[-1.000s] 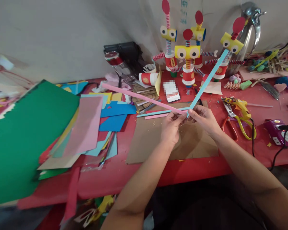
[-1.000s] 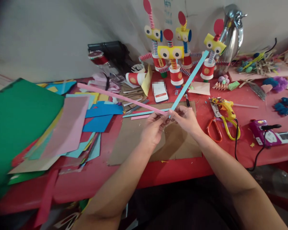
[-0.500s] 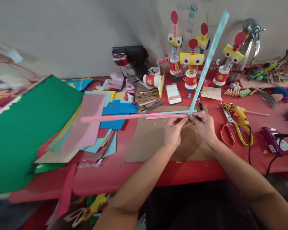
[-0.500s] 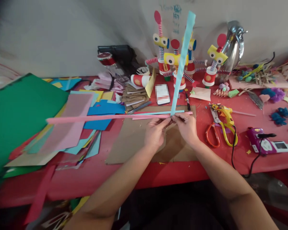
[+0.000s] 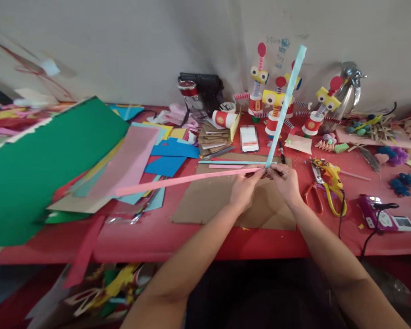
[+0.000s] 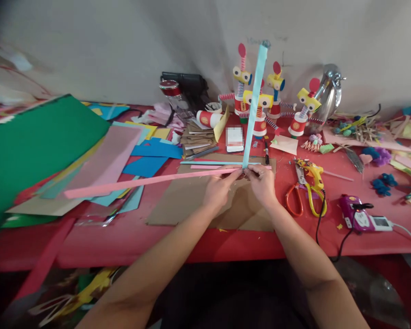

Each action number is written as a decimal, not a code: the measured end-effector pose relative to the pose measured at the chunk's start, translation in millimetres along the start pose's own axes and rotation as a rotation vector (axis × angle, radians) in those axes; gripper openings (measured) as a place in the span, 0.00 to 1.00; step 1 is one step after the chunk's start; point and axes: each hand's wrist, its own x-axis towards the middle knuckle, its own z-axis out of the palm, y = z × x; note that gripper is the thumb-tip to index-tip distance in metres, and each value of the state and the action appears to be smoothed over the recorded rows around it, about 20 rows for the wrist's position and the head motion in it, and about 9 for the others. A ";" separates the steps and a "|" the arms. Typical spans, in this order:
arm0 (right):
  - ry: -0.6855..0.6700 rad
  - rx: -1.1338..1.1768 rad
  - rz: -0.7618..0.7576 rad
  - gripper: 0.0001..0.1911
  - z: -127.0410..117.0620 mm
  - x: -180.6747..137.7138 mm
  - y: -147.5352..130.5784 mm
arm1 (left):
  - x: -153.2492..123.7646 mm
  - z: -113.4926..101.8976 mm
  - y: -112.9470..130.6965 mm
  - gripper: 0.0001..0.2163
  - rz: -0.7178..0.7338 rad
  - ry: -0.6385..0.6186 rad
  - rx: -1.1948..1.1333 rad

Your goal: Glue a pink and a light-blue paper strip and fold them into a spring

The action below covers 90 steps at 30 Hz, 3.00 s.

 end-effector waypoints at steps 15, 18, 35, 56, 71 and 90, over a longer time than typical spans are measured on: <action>-0.052 0.242 0.154 0.13 69.5 21.7 8.7 | 24.2 -38.5 -1.0 0.10 -0.004 0.287 -0.205; -0.017 0.159 0.103 0.13 65.0 18.7 12.1 | 22.0 -35.4 -1.6 0.11 -0.030 0.202 -0.245; -0.065 0.223 0.153 0.13 55.5 23.1 11.7 | 20.4 -29.4 -8.4 0.13 0.004 0.259 -0.230; -0.289 0.422 0.445 0.02 52.0 32.3 9.8 | 21.9 -50.3 -5.8 0.10 -0.096 0.244 -0.246; -0.308 0.297 0.317 0.12 43.7 15.1 5.9 | 12.9 -70.0 -4.3 0.14 -0.136 -0.043 -0.087; -0.247 0.305 0.215 0.12 47.2 1.4 9.4 | 6.3 -59.3 0.4 0.13 -0.181 0.019 -0.142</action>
